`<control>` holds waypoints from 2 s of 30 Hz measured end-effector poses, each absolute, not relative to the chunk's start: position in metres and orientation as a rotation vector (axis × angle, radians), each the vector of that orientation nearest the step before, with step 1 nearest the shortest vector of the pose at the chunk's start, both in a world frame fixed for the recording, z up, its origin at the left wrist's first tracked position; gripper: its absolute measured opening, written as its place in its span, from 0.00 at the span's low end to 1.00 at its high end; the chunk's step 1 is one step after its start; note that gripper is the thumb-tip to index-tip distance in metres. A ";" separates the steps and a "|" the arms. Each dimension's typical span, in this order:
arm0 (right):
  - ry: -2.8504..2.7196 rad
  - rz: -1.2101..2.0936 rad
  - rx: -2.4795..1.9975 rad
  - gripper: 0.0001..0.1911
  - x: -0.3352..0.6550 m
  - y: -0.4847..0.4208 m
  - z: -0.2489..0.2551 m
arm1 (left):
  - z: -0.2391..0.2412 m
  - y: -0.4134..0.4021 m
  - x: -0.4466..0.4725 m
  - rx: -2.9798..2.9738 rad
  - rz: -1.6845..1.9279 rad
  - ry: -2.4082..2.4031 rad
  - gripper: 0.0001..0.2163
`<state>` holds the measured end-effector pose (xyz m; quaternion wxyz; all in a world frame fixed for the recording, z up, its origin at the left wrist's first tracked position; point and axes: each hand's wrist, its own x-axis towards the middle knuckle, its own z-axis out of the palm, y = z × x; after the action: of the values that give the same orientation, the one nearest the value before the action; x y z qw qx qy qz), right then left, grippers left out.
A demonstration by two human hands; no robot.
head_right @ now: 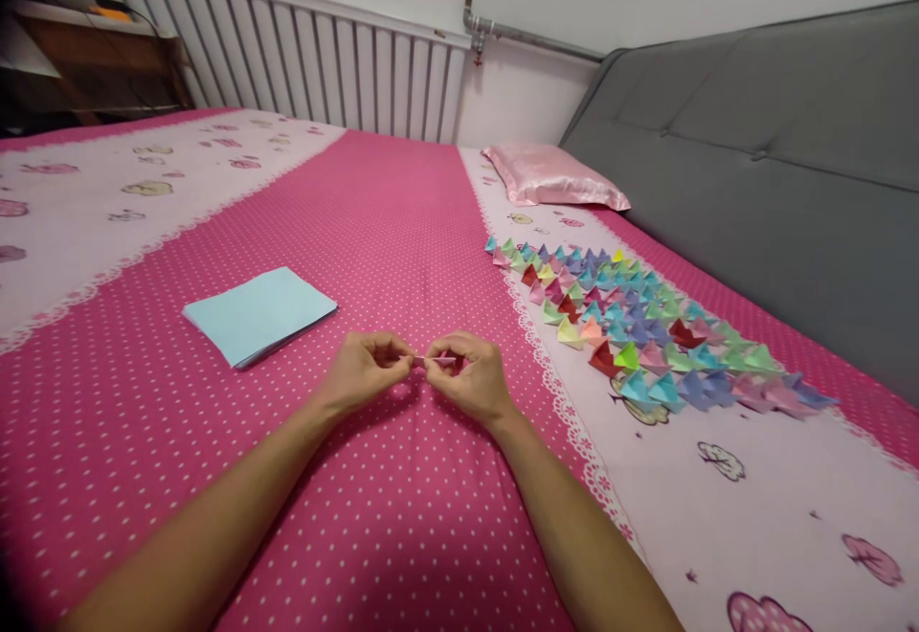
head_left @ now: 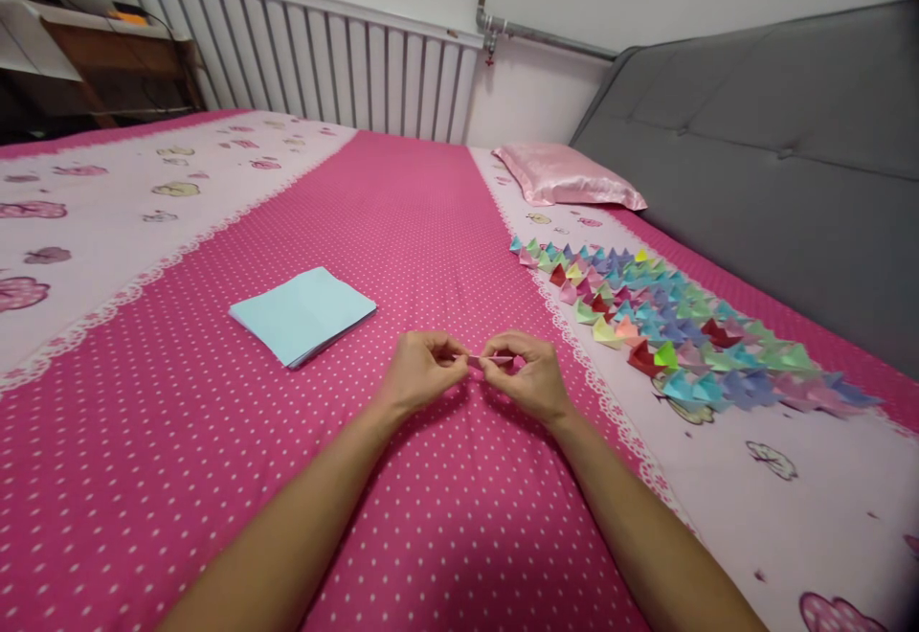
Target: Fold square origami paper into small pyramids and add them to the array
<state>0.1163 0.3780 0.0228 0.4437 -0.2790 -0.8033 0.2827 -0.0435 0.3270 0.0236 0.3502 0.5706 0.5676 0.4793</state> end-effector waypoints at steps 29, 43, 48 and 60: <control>-1.890 0.772 -0.710 0.08 0.112 0.373 0.021 | 0.022 0.326 -0.026 0.877 1.450 0.950 0.12; -1.803 1.059 -0.779 0.11 0.111 0.379 0.016 | 0.020 0.328 -0.033 1.194 1.351 1.116 0.12; -1.869 1.030 -0.775 0.12 0.112 0.377 0.021 | 0.021 0.327 -0.032 1.158 1.372 1.078 0.11; -1.927 1.063 -0.707 0.14 0.112 0.378 0.020 | 0.023 0.326 -0.033 1.232 1.298 1.047 0.12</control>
<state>0.1124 0.3783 0.0201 0.4030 -0.2800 -0.7629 0.4209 -0.0334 0.3258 0.0228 0.5091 0.5113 0.4347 0.5389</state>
